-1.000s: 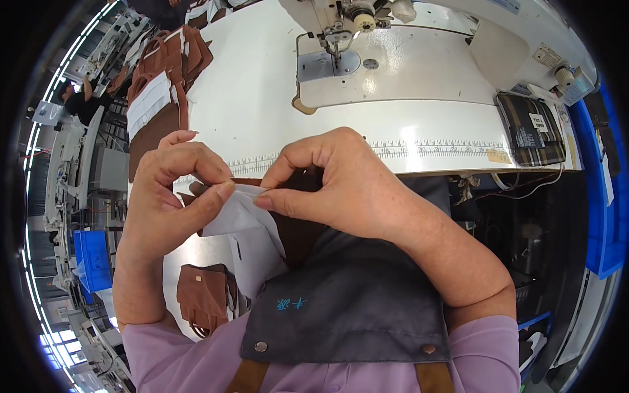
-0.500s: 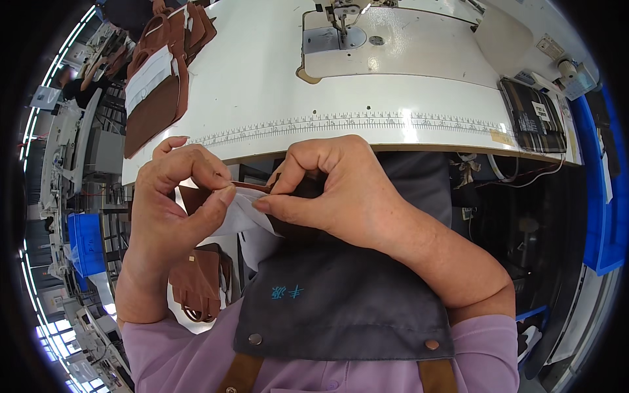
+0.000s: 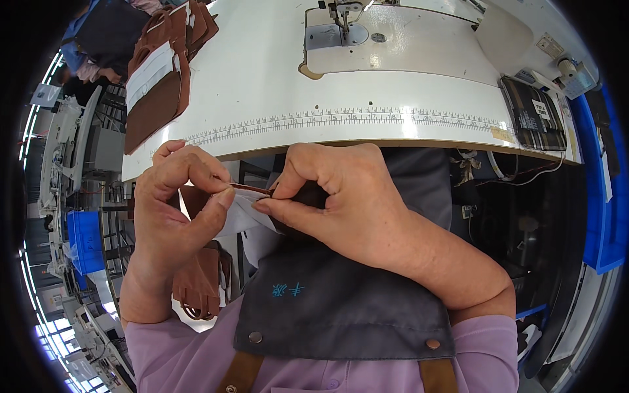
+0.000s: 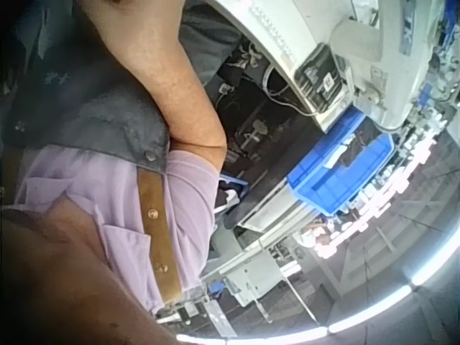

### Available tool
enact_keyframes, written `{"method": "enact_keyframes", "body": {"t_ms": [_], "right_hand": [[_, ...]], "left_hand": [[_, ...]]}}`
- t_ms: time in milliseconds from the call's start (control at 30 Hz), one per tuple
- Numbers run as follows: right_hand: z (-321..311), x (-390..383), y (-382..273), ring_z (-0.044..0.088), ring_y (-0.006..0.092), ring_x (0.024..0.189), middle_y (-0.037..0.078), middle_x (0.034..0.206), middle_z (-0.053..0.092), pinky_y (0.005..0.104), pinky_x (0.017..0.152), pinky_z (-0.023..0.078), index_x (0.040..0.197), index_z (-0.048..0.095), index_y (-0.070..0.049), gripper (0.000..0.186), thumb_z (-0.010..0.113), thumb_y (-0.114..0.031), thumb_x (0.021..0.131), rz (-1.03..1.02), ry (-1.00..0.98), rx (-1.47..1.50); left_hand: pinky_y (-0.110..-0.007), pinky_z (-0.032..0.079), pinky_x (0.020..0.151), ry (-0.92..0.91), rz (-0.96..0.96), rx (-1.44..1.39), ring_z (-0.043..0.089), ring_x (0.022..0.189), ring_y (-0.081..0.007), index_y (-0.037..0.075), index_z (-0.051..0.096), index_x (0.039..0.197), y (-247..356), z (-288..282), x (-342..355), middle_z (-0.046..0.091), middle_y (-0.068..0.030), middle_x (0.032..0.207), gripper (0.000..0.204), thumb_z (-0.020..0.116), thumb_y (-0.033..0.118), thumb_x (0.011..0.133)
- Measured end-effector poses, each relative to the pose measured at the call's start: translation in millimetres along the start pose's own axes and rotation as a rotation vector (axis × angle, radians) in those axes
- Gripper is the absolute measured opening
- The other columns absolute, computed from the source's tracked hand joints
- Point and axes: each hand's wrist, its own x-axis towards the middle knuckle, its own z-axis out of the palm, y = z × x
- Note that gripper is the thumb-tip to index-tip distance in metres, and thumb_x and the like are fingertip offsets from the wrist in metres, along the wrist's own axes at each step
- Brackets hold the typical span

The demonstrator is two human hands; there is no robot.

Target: Sewing internal components and linings into leather handbags using an industrial sewing machine.

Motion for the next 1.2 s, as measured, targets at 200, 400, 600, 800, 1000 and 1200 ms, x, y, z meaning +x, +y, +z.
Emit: {"method": "enact_keyframes", "body": {"t_ms": [200,400,600,800,1000,1200], "right_hand": [[0.3,-1.0,-1.1,0.066,0.0132,0.062,0.006,0.07,0.066,0.0258,0.053,0.048,0.082,0.059,-0.002,0.025,0.084,-0.007,0.082,-0.127,0.017,-0.153],[4.1,-0.9,3.1,0.068,0.0106,0.07,0.005,0.072,0.068,0.0245,0.06,0.051,0.096,0.061,-0.001,0.025,0.082,-0.005,0.083,-0.08,0.061,0.038],[-3.8,8.5,-7.8,0.066,0.0073,0.074,0.008,0.079,0.072,0.0228,0.065,0.052,0.098,0.069,0.002,0.016,0.077,-0.005,0.086,0.331,-0.144,0.25],[2.1,13.1,-7.1,0.063,0.0055,0.071,0.004,0.077,0.07,0.0232,0.063,0.05,0.092,0.07,0.002,0.012,0.075,-0.007,0.086,0.326,-0.151,0.18],[5.6,15.2,-10.9,0.059,0.0049,0.068,0.002,0.074,0.067,0.0231,0.061,0.049,0.09,0.068,0.002,0.011,0.074,-0.006,0.086,0.335,-0.162,0.131],[11.8,14.2,-11.7,0.057,0.0037,0.067,0.001,0.074,0.066,0.0227,0.06,0.048,0.089,0.068,0.002,0.01,0.075,-0.004,0.085,0.271,-0.13,0.096]], "left_hand": [[-0.041,0.03,0.102,0.075,0.052,-0.001,0.065,0.076,-0.0117,0.014,0.061,0.076,-6.3,4.1,-4.3,0.068,0.0047,0.08,0.017,0.075,0.004,0.073],[-0.042,0.029,0.102,0.093,0.046,0.003,0.065,0.078,-0.0125,0.014,0.06,0.076,-6.3,7.1,-5.5,0.068,0.0044,0.081,0.018,0.075,0.005,0.073],[-0.043,0.027,0.102,0.103,0.052,0.016,0.064,0.08,-0.0128,0.014,0.06,0.077,-10.9,11.1,-7.7,0.068,0.0052,0.081,0.018,0.075,0.005,0.074],[-0.04,0.025,0.102,0.128,0.002,-0.005,0.063,0.082,-0.0115,0.014,0.061,0.081,-16.8,13.3,-10.0,0.068,0.0052,0.081,0.016,0.074,0.006,0.075],[-0.038,0.024,0.102,0.19,-0.267,-0.309,0.063,0.084,-0.0116,0.013,0.066,0.092,-9.3,13.6,-11.9,0.068,0.0042,0.082,0.018,0.074,0.008,0.076],[-0.024,0.044,0.079,0.059,-0.023,0.094,0.055,0.092,-0.008,0.006,0.065,0.09,-28.9,5.2,-11.0,0.061,-0.0024,0.096,0.015,0.066,-0.002,0.078]]}}
